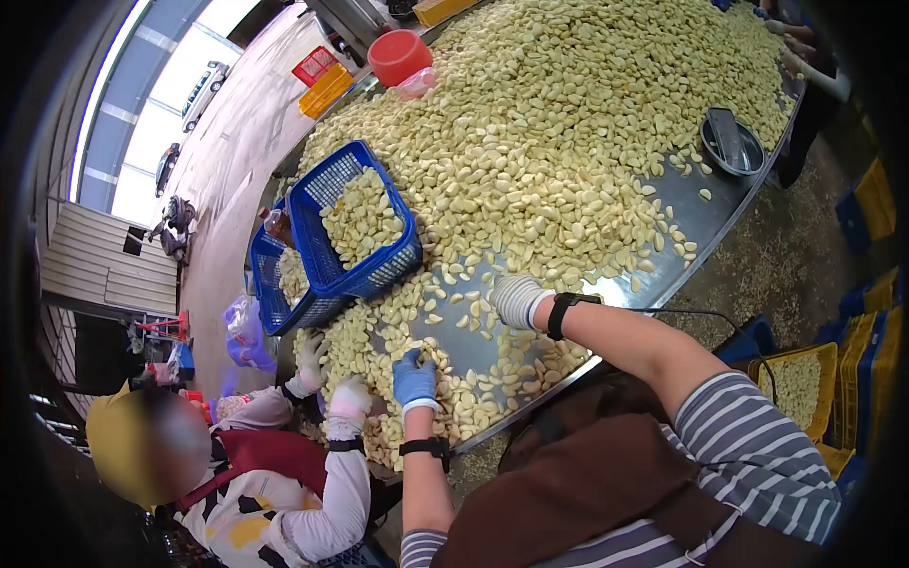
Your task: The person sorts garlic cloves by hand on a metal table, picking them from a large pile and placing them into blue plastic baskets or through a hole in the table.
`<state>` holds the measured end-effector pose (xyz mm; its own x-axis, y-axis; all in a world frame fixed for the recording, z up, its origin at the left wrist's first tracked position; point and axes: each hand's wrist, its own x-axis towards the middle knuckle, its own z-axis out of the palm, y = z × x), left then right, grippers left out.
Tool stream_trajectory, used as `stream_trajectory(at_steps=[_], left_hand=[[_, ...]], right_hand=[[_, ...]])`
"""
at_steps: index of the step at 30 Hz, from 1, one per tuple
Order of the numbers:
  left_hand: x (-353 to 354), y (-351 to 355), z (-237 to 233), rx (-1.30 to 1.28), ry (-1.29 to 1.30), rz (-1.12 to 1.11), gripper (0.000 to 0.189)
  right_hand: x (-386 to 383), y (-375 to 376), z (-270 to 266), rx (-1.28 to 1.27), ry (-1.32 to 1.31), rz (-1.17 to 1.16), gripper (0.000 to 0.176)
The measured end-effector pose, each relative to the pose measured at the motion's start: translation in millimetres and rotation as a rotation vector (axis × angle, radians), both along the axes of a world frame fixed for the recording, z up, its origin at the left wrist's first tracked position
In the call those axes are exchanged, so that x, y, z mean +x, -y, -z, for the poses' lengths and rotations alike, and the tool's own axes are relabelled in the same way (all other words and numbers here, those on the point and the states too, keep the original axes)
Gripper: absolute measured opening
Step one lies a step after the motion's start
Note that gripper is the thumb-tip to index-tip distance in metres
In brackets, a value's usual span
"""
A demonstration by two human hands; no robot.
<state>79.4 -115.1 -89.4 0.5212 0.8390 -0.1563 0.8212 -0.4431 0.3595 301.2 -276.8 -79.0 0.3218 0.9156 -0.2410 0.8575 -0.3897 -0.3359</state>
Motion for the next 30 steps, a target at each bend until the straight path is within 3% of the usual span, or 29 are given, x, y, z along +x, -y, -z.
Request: stream_trajectory(at_steps=[3,5,9,10,11,13,14,15,17,18,22,23,25,26,27,29,30], left_hand=[[13.9,-3.8,-0.3,0.025,-0.11,0.041,0.039],[18.9,-8.4,4.5,-0.003,-0.251,0.093,0.041],[8.6,-17.7,8.1,-0.052,-0.107,0.158,0.025],[3.4,-24.3,20.1,-0.242,0.032,0.066,0.019],[-3.4,-28.3,36.4,-0.243,0.032,0.068,0.019],[-12.8,-33.9,59.9,-0.594,0.575,-0.068,0.013],[-5.3,-15.6,15.2,-0.904,0.57,-0.266,0.014],[-2.9,-6.4,4.9,-0.909,0.568,-0.264,0.014],[1.1,6.4,-3.3,-1.153,0.642,-0.289,0.012],[0.0,11.9,-5.0,-1.28,0.728,-0.301,0.013],[0.7,28.9,7.7,-1.237,0.617,-0.193,0.011],[2.3,33.6,4.3,-1.039,0.417,-0.105,0.012],[-4.7,30.4,53.5,-0.374,0.158,0.254,0.017],[2.1,36.2,31.4,-0.385,0.032,0.208,0.022],[8.6,37.9,21.8,-0.388,0.033,0.199,0.022],[19.6,41.7,8.6,-0.158,-0.239,0.29,0.022],[27.3,42.9,-4.4,-0.193,-0.319,0.274,0.023]], right_hand=[[-5.9,5.9,4.3,0.037,0.012,-0.022,0.026],[-9.1,20.6,-7.0,-0.014,-0.138,-0.114,0.027],[-13.3,45.3,-11.5,-0.084,-0.239,0.004,0.03],[-12.9,54.0,-13.9,-0.054,-0.354,0.09,0.034],[-11.3,58.6,-20.9,-0.055,-0.353,0.093,0.034],[-7.4,64.8,-28.1,-0.016,-0.549,0.277,0.04],[-4.7,69.6,2.7,0.147,-0.689,0.343,0.038],[-6.4,71.0,-6.6,0.144,-0.689,0.348,0.038],[-7.9,71.4,-38.9,0.006,-1.02,0.433,0.032],[-7.7,71.5,-32.4,0.071,-1.24,0.421,0.03],[-15.6,69.9,-54.0,0.146,-1.376,0.47,0.028],[-16.9,68.6,-54.3,0.138,-1.378,0.456,0.028],[-19.9,65.9,-53.7,-0.05,-1.008,0.395,0.032],[-25.1,66.0,-64.4,-0.084,-0.879,0.407,0.038],[-27.7,66.0,-66.1,-0.091,-0.879,0.4,0.038],[-33.0,68.7,-67.0,-0.084,-0.86,0.387,0.035],[-36.9,70.6,-68.3,-0.03,-0.955,0.428,0.033]])
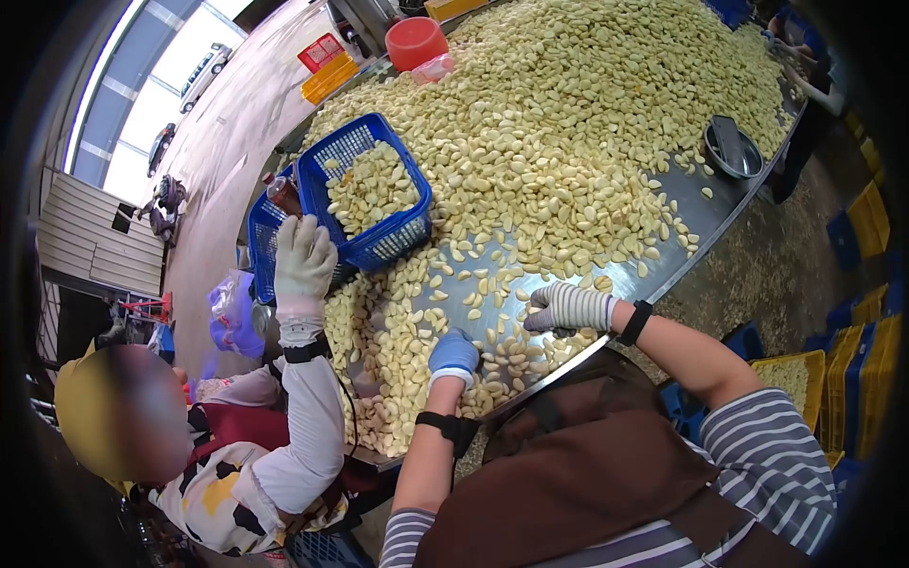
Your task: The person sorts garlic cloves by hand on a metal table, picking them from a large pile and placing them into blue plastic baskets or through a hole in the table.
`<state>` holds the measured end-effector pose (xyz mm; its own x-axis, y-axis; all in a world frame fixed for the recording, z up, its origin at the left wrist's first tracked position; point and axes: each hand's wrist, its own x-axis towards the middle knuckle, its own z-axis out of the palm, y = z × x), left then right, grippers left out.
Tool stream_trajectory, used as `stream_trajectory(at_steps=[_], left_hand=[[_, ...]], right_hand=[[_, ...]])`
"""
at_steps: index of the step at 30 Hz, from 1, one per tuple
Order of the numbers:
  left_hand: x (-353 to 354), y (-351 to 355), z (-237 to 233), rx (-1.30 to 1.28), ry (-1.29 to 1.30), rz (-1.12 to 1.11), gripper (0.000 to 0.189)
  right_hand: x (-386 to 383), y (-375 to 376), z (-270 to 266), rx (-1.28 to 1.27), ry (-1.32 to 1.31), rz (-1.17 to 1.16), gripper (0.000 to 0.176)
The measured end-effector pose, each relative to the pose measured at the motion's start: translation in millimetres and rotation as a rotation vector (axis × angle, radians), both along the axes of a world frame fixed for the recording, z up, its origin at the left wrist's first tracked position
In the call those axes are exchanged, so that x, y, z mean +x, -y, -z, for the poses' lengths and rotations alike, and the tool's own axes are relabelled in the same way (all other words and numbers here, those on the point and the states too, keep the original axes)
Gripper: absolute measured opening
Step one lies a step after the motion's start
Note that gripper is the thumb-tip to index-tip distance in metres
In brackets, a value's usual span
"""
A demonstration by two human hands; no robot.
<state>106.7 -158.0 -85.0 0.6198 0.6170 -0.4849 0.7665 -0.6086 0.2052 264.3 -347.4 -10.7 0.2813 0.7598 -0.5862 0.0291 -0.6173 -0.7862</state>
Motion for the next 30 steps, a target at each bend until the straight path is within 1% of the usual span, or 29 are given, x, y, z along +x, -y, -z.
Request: stream_trajectory(at_steps=[1,3,5,7,8,9,11,12,13,14,15,17,18,19,20,21,22,24,25,26,27,28,29,30], left_hand=[[0.4,-1.7,2.6,-0.003,-0.001,-0.003,0.023],[2.4,-2.3,6.7,0.069,-0.038,0.054,0.024],[4.0,0.2,6.4,0.064,-0.041,0.073,0.025],[2.9,-0.7,4.0,0.041,-0.083,0.079,0.024],[-4.5,-9.6,26.5,0.038,-0.005,0.07,0.023],[-13.4,-15.3,27.8,0.04,0.002,0.084,0.023],[-39.5,-26.3,30.1,-0.433,0.506,-0.331,0.024],[-53.0,-23.8,-2.0,-0.605,0.543,-0.449,0.024],[-67.5,-19.7,-43.5,-0.773,0.58,-0.573,0.025],[-87.2,-19.8,-58.4,-0.782,0.504,-0.518,0.026],[-110.3,-18.1,-63.9,-0.788,0.431,-0.464,0.027],[-154.1,-10.4,-61.4,-0.736,0.03,-0.269,0.032],[-168.9,-1.5,-58.6,-0.654,-0.125,-0.09,0.034],[-177.4,8.1,-56.6,-0.567,-0.282,0.087,0.036],[-176.5,12.6,-62.5,-0.561,-0.291,0.07,0.036],[-168.1,16.7,-72.4,-0.65,-0.245,-0.018,0.035],[-159.0,16.9,-78.4,-0.738,-0.194,-0.102,0.034],[-140.7,8.7,-70.6,-0.528,0.208,-0.229,0.028],[-124.2,1.1,-72.2,-0.286,0.318,-0.203,0.022],[-115.6,-11.9,-56.7,-0.194,0.446,-0.273,0.02],[-105.0,-26.0,-49.1,-0.051,0.49,-0.274,0.021],[-99.8,-42.4,-36.9,0.082,0.431,-0.283,0.024],[-99.8,-50.2,-22.2,0.087,0.432,-0.282,0.024],[-95.5,-57.5,-11.7,0.168,0.37,-0.312,0.026]], right_hand=[[-0.7,0.3,1.6,-0.003,-0.001,-0.003,0.033],[0.8,3.5,7.4,0.065,-0.137,0.103,0.032],[7.5,8.9,20.1,0.058,-0.11,0.115,0.033],[13.5,15.0,38.2,0.217,0.159,0.024,0.039],[18.5,19.5,35.4,0.114,0.249,-0.072,0.045],[21.3,23.7,22.7,0.061,0.283,-0.143,0.049],[26.7,42.1,38.3,0.045,0.219,-0.07,0.048],[28.0,51.6,41.2,0.03,0.21,-0.065,0.048],[30.6,58.2,43.4,-0.025,0.194,-0.092,0.046],[32.8,59.9,44.5,-0.075,0.18,-0.122,0.045],[32.6,60.1,35.8,-0.079,0.174,-0.13,0.045],[31.5,58.3,5.9,-0.192,0.443,-0.358,0.041],[38.4,58.6,5.5,-0.175,0.37,-0.428,0.04],[41.5,59.7,4.9,-0.146,0.385,-0.484,0.042],[39.0,61.8,10.4,-0.186,0.497,-0.569,0.042],[35.6,62.4,13.4,-0.228,0.612,-0.651,0.042],[31.9,61.4,12.6,-0.219,0.608,-0.659,0.042],[29.6,59.8,5.0,-0.268,0.739,-0.672,0.041],[29.4,60.1,7.7,-0.264,0.738,-0.678,0.041],[30.5,61.6,12.9,-0.227,0.762,-0.656,0.041],[32.3,62.9,18.2,-0.189,0.787,-0.633,0.04],[31.7,64.2,23.6,-0.202,0.822,-0.647,0.04],[32.4,67.7,30.9,-0.198,0.825,-0.645,0.04],[39.0,68.8,37.3,-0.22,0.818,-0.587,0.039]])
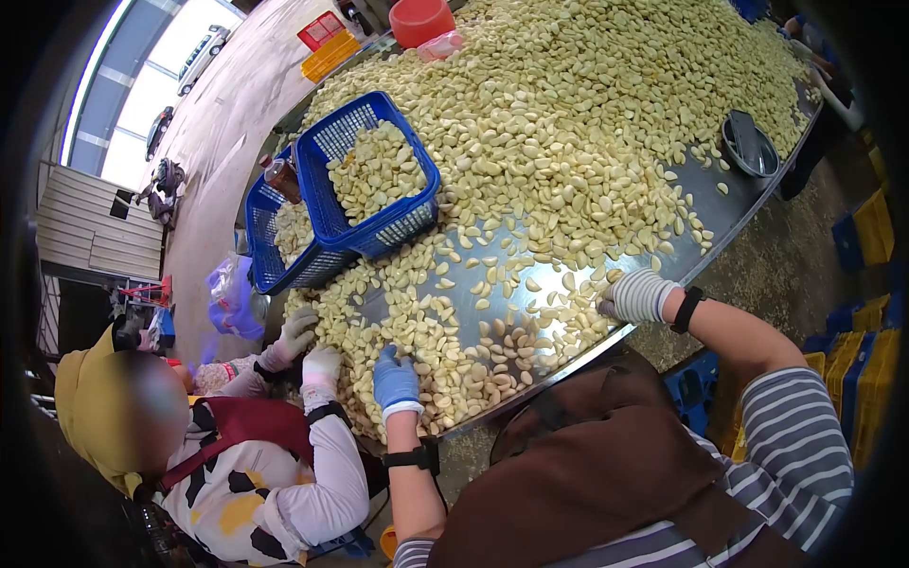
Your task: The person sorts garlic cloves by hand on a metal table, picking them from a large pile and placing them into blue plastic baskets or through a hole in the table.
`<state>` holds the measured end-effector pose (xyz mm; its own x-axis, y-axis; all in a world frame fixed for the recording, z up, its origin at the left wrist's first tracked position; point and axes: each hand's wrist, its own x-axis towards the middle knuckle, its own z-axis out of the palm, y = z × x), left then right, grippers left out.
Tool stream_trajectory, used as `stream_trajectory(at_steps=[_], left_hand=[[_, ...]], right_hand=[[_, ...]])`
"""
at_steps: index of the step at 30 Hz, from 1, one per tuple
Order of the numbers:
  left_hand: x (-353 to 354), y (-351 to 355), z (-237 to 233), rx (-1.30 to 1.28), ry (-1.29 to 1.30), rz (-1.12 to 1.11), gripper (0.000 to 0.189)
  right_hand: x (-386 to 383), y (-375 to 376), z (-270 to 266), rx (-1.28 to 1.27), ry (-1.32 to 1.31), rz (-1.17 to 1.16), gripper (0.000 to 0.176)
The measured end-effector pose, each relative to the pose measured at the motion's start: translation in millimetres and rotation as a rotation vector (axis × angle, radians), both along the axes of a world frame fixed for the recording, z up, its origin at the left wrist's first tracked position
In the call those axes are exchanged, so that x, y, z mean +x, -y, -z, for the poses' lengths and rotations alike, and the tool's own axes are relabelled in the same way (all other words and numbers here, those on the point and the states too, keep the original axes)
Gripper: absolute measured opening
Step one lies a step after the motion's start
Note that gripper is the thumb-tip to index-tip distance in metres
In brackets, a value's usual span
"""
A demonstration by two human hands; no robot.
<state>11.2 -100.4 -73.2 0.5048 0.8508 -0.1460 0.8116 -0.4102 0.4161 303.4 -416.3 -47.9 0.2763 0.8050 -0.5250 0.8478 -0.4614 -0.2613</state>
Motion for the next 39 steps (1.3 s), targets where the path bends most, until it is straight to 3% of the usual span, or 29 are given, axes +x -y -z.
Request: stream_trajectory(at_steps=[1,2,3,5,6,7,9,11,15,19,21,23,24,25,30,31,35,37,39], left_hand=[[-2.6,-5.9,8.2,0.06,-0.078,-0.049,0.028],[0.3,1.7,-2.2,-0.036,-0.305,0.048,0.035],[-3.8,7.6,5.0,-0.107,-0.375,0.11,0.039],[-5.5,11.6,-3.6,-0.375,-0.367,0.317,0.039],[-7.4,12.1,-10.0,-0.604,-0.195,0.284,0.037],[-6.7,5.1,-10.8,-0.601,-0.196,0.276,0.037],[-10.9,-19.4,-7.4,-0.214,0.057,-0.107,0.038],[-17.1,-52.8,15.6,-0.022,0.016,-0.333,0.038],[-12.3,-70.6,42.3,0.144,-0.253,-0.144,0.036],[10.3,-61.7,22.6,0.101,-0.332,-0.096,0.029],[8.3,-70.0,36.4,0.106,-0.293,-0.124,0.03],[-6.5,-82.0,57.5,-0.019,-0.118,-0.212,0.031],[-17.4,-96.9,84.3,-0.068,-0.082,-0.145,0.029],[-6.1,-90.3,74.7,-0.077,0.057,-0.213,0.024],[27.5,-62.5,62.5,0.01,0.165,-0.431,0.025],[29.2,-62.2,62.1,0.005,0.162,-0.429,0.025],[27.3,-64.2,57.9,-0.03,0.091,-0.382,0.025],[14.7,-79.1,81.7,-0.271,0.331,-0.425,0.025],[15.7,-76.0,71.0,-0.139,0.261,-0.319,0.033]], right_hand=[[2.4,0.9,5.5,0.001,-0.007,0.061,0.038],[2.0,0.6,4.0,0.004,-0.015,0.08,0.04],[1.3,-0.1,1.1,0.011,-0.016,0.07,0.04],[-3.5,-1.1,-6.0,0.032,-0.005,0.089,0.04],[-5.8,-3.3,-12.1,-0.002,-0.013,0.06,0.04],[-6.9,-5.1,-14.9,0.002,-0.017,0.054,0.04],[-13.8,-5.8,-15.3,0.059,-0.05,-0.027,0.039],[-13.0,-4.7,-14.2,0.094,-0.038,-0.044,0.038],[-13.5,-6.5,-14.9,0.089,-0.052,-0.021,0.041],[-12.6,-7.8,-9.4,0.06,0.034,0.016,0.041],[-4.7,-9.5,-1.9,0.068,0.008,0.06,0.04],[-8.8,-11.4,-1.4,0.005,0.009,0.072,0.04],[-9.3,-11.8,-3.6,0.011,-0.002,0.048,0.041],[-9.9,-13.2,-5.2,0.012,0.003,0.047,0.041],[-15.6,-6.5,-3.4,0.03,-0.072,0.146,0.036],[-14.8,-4.9,-0.6,0.113,-0.088,0.195,0.033],[-15.7,-9.4,-7.1,0.061,-0.054,0.238,0.032],[-15.1,-9.3,-4.5,0.077,-0.055,0.269,0.032],[-15.7,-10.3,-2.6,0.091,-0.058,0.297,0.032]])
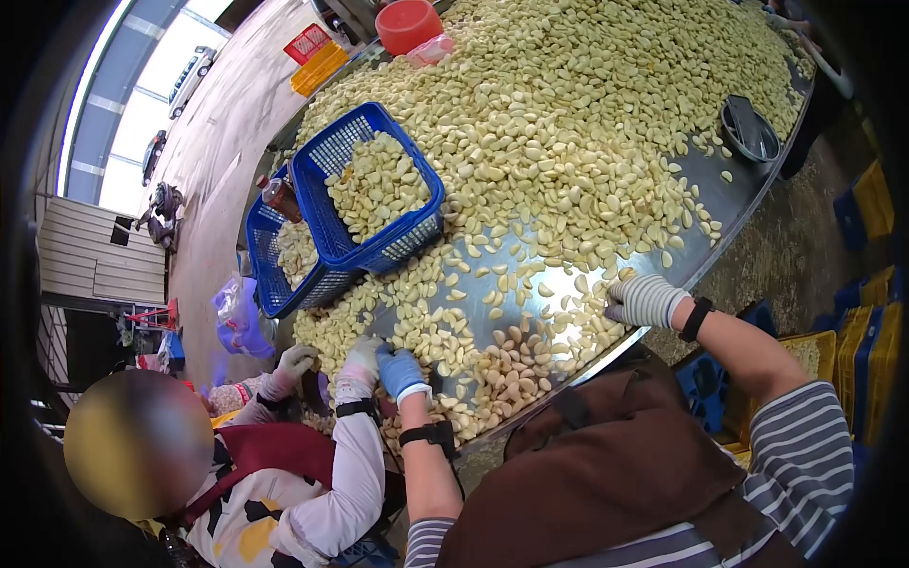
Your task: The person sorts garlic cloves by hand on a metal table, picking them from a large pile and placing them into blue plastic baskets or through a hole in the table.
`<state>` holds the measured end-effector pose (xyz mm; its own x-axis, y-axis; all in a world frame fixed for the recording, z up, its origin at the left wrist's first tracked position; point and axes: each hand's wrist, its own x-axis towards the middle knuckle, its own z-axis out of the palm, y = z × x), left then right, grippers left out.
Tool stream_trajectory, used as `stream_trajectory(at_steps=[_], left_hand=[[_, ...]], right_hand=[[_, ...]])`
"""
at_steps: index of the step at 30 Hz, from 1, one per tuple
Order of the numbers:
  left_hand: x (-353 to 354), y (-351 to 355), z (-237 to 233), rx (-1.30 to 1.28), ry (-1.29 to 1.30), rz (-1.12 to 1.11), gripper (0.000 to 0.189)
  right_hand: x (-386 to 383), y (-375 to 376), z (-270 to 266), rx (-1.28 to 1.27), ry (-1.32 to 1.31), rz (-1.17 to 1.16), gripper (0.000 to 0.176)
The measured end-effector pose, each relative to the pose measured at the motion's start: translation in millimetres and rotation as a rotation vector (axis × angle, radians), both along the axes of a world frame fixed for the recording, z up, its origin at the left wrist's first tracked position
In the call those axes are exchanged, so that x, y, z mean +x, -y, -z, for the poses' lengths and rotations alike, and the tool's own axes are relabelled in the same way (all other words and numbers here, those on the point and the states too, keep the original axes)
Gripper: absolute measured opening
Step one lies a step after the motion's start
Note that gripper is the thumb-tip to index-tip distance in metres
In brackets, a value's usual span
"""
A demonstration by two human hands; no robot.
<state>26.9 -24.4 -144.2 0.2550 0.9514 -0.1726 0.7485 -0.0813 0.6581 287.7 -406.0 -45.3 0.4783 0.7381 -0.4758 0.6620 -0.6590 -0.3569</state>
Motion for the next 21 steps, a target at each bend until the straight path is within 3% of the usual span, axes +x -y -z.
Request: stream_trajectory(at_steps=[2,9,11,14,15,16,18,21], left_hand=[[9.0,6.4,-9.3,0.265,-0.13,0.084,0.041],[26.3,35.4,-50.9,0.074,-0.324,0.048,0.049],[15.6,28.8,-36.7,0.011,-0.082,-0.026,0.051],[-5.6,13.6,-21.3,-0.049,-0.125,-0.002,0.051],[10.4,30.4,-61.6,-0.166,-0.032,-0.12,0.048],[7.8,26.9,-52.2,-0.166,-0.032,-0.13,0.048],[5.6,12.1,-38.0,0.108,-0.104,0.035,0.048],[30.4,12.7,-52.1,0.089,-0.475,0.128,0.04]], right_hand=[[1.9,-1.5,-1.2,-0.054,-0.037,-0.02,0.039],[4.9,0.6,1.6,0.016,-0.061,0.001,0.043],[4.3,-1.5,-0.9,0.0,-0.073,0.007,0.043],[8.0,-2.4,0.1,-0.017,-0.09,0.019,0.039],[8.8,-1.8,2.1,-0.018,-0.11,0.025,0.036],[10.3,-1.6,4.7,-0.019,-0.111,0.016,0.036],[12.8,-0.9,10.8,0.032,-0.145,-0.028,0.041],[17.7,0.2,14.3,0.022,-0.167,-0.086,0.039]])
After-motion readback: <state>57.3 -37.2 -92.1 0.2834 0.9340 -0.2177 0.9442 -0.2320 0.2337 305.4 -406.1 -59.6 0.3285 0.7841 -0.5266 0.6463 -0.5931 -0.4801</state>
